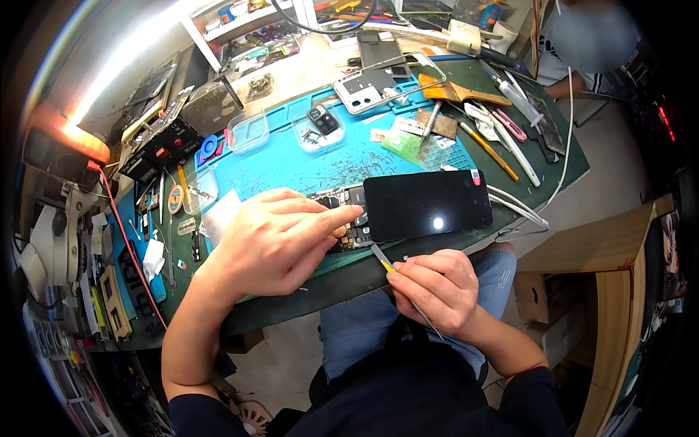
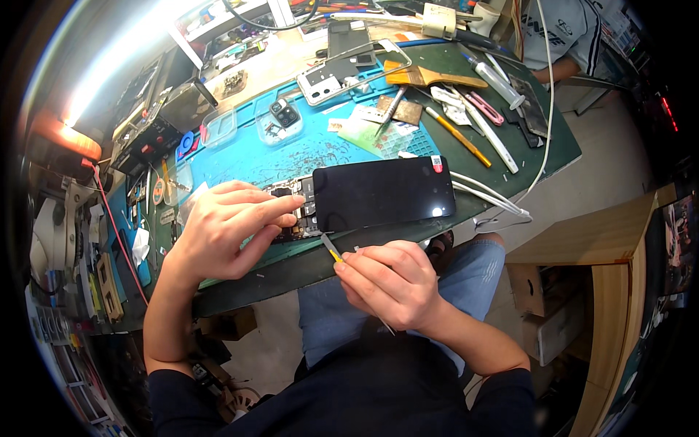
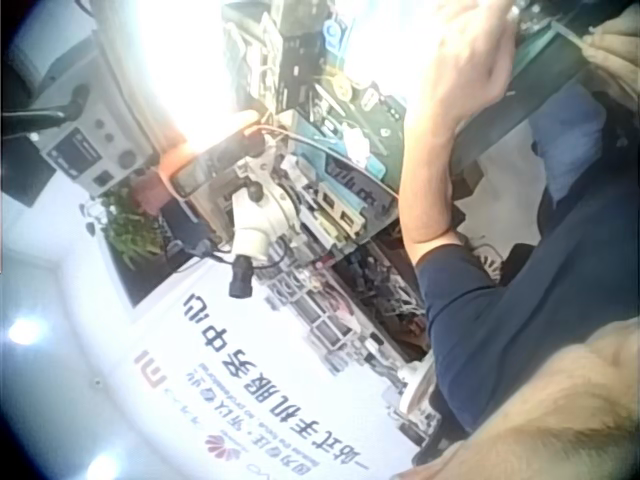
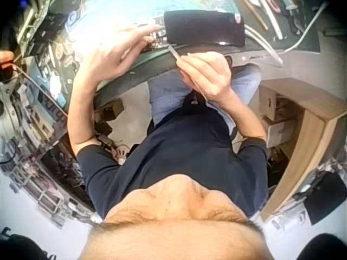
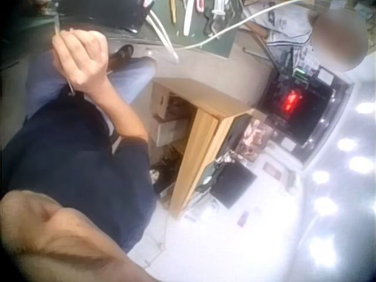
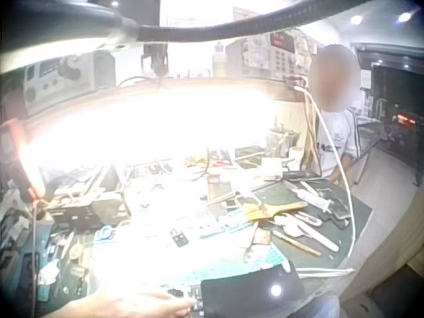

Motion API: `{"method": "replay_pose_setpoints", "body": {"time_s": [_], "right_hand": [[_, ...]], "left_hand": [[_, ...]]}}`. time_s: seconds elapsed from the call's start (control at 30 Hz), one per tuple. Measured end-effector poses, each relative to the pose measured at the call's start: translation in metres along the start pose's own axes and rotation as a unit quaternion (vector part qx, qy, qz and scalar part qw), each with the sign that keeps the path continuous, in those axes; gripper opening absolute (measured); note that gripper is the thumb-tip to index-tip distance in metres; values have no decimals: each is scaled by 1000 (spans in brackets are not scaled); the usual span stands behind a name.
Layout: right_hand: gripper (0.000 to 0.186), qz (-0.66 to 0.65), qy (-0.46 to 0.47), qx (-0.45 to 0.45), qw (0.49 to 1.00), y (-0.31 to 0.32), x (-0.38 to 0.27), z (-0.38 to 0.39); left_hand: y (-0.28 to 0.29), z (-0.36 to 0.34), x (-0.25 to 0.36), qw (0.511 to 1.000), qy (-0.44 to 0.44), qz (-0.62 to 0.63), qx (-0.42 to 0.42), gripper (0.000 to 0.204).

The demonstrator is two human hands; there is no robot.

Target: The person repairs a disassembled smartphone on a cluttered workbench. They use a metal spudger to pry and adjust internal components, then connect a charging cable to test the device. The person also handles a separate pink phone back cover and interacts with a second person who briefly enters the frame.

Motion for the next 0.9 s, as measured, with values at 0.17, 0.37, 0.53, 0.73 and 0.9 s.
{"method": "replay_pose_setpoints", "body": {"time_s": [0.17, 0.37, 0.53, 0.73, 0.9], "right_hand": [[30, 2, -2, 4, 1000, 1, 1, 1], [25, -1, 3, 3, 1000, 1, 0, 1], [27, -1, -2, 4, 1000, 0, 0, 1], [29, -6, -7, -3, 1000, 0, 1, 0], [23, -9, -2, 5, 1000, 1, 1, 1]], "left_hand": [[0, -2, 2, 1000, -2, 5, 3, 46], [-1, -2, 1, 1000, -2, 6, -10, 40], [0, -2, 1, 1000, 4, 8, 6, 48], [0, -2, 1, 1000, 10, 10, 8, 46], [0, -2, 0, 1000, 13, 7, 3, 46]]}}
Point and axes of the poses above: each hand's wrist, its own z-axis away from the middle knuckle, its own y-axis out of the back of the hand, x = y × z, the point moved 10 cm from there along -z, towards the middle knuckle, and after that the axes turned 3 degrees about z, right-handed, at the moved point
